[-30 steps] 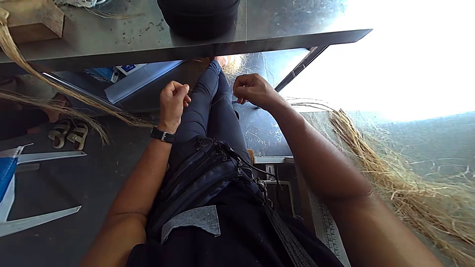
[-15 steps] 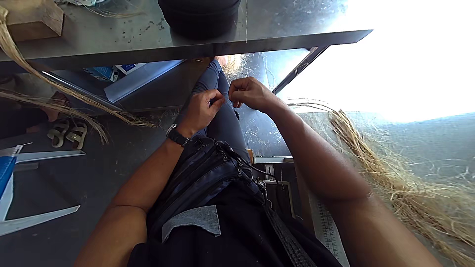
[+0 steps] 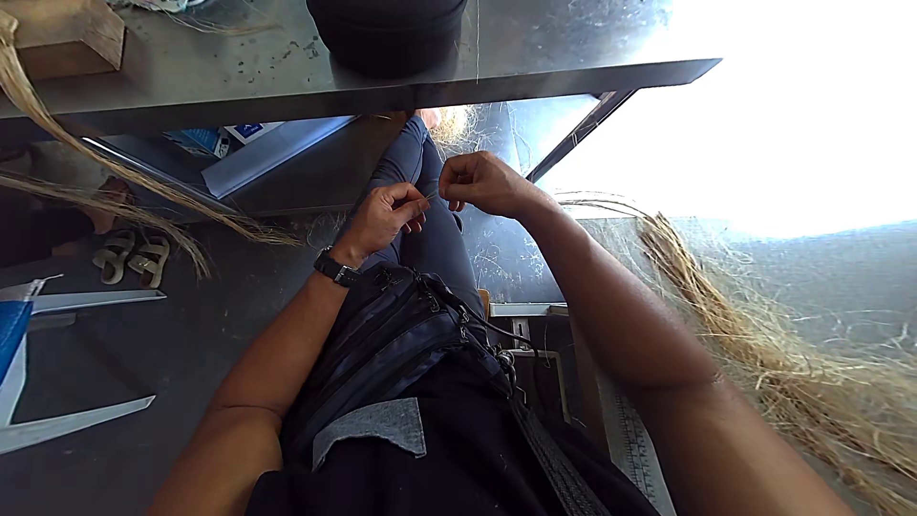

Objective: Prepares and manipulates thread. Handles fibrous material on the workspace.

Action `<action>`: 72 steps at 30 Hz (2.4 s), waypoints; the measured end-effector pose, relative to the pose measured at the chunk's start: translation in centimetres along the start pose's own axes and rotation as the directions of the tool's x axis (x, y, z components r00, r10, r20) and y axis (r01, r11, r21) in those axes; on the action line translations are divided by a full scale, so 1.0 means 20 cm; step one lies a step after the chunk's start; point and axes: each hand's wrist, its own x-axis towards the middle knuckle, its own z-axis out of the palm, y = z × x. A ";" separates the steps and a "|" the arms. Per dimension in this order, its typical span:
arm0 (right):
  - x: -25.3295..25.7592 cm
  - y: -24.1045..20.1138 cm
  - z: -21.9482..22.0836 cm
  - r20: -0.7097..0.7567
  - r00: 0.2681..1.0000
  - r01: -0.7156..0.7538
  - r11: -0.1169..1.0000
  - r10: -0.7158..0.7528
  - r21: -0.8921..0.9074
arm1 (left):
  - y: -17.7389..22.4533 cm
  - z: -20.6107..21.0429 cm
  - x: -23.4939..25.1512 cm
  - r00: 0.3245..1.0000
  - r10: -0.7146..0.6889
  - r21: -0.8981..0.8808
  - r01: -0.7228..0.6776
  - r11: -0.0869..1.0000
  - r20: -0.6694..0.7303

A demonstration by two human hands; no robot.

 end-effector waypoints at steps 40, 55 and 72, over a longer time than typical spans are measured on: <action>0.00 0.08 -0.04 0.235 0.848 -0.300 0.796 0.475 -0.525 | 0.49 -2.03 -0.10 0.248 -0.102 -0.085 0.076 0.993 -0.963; -0.01 0.08 -0.04 0.214 0.841 -0.329 0.785 0.496 -0.525 | 0.47 -2.19 0.02 0.163 -0.215 -0.178 0.214 0.960 -0.963; -0.01 0.09 -0.03 0.213 0.840 -0.329 0.781 0.499 -0.531 | 0.40 -2.24 -0.01 0.180 -0.280 -0.125 0.587 0.800 -0.943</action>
